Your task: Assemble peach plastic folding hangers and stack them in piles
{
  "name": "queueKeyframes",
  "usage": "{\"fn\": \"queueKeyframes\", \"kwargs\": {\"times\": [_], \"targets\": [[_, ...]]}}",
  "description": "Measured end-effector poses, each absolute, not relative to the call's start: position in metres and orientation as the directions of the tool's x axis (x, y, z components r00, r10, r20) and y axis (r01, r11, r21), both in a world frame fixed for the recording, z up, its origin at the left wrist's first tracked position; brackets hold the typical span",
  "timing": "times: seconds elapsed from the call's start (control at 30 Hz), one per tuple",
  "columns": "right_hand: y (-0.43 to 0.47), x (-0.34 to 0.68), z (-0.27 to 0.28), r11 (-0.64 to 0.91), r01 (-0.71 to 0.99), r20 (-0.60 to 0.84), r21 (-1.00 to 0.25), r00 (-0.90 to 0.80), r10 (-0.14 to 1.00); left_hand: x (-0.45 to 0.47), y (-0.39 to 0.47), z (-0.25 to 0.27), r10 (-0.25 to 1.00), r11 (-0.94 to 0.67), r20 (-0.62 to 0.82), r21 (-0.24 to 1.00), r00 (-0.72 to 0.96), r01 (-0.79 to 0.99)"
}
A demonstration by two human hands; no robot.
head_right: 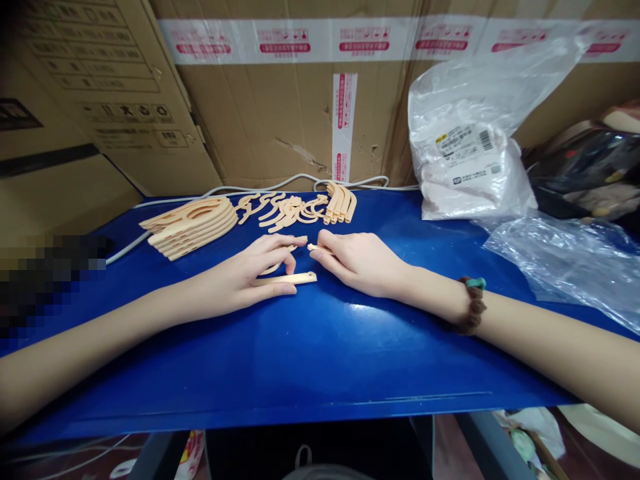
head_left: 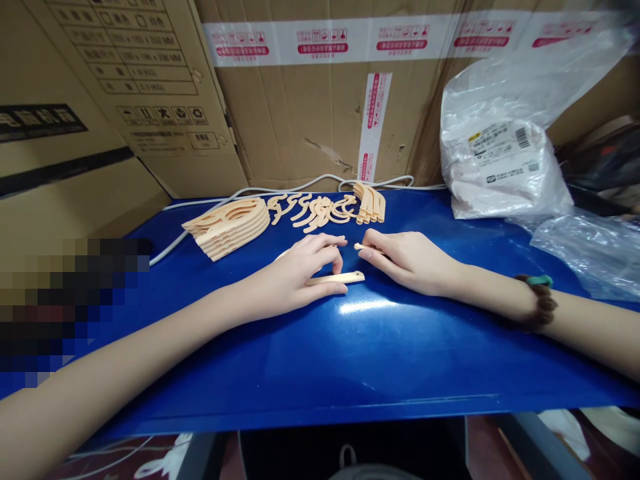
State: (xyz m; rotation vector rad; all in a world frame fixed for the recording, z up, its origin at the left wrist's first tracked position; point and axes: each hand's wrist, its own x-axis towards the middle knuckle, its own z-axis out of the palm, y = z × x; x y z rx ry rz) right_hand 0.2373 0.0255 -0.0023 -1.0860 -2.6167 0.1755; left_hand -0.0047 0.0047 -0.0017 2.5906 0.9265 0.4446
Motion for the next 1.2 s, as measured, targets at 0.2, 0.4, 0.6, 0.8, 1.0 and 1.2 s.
{"fn": "queueKeyframes", "kwargs": {"times": [0.2, 0.4, 0.6, 0.8, 1.0, 1.2], "targets": [[0.0253, 0.2371, -0.0007, 0.725, 0.653, 0.199, -0.216, -0.698, 0.688, -0.0035, 0.0023, 0.0005, 0.671, -0.707, 0.153, 0.428, 0.725, 0.564], [0.0236, 0.2364, 0.0013, 0.701, 0.689, 0.191, -0.186, -0.674, 0.713, -0.0016, 0.0011, 0.0059, 0.679, -0.696, 0.185, 0.470, 0.710, 0.543], [0.0248, 0.2365, 0.0028, 0.705, 0.674, 0.182, -0.221, -0.681, 0.709, -0.0017, 0.0024, 0.0040, 0.708, -0.671, 0.205, 0.494, 0.676, 0.552], [0.0243, 0.2380, 0.0036, 0.708, 0.645, 0.169, -0.285, -0.694, 0.700, -0.0011, 0.0017, 0.0053, 0.711, -0.666, 0.222, 0.517, 0.667, 0.538], [0.0212, 0.2363, 0.0045, 0.702, 0.696, 0.136, -0.153, -0.688, 0.713, 0.0009, 0.0005, 0.0043, 0.720, -0.661, 0.215, 0.501, 0.660, 0.558], [0.0172, 0.2346, 0.0032, 0.703, 0.678, 0.181, -0.212, -0.680, 0.711, 0.0011, -0.0022, 0.0019, 0.728, -0.664, 0.221, 0.464, 0.649, 0.587]]}}
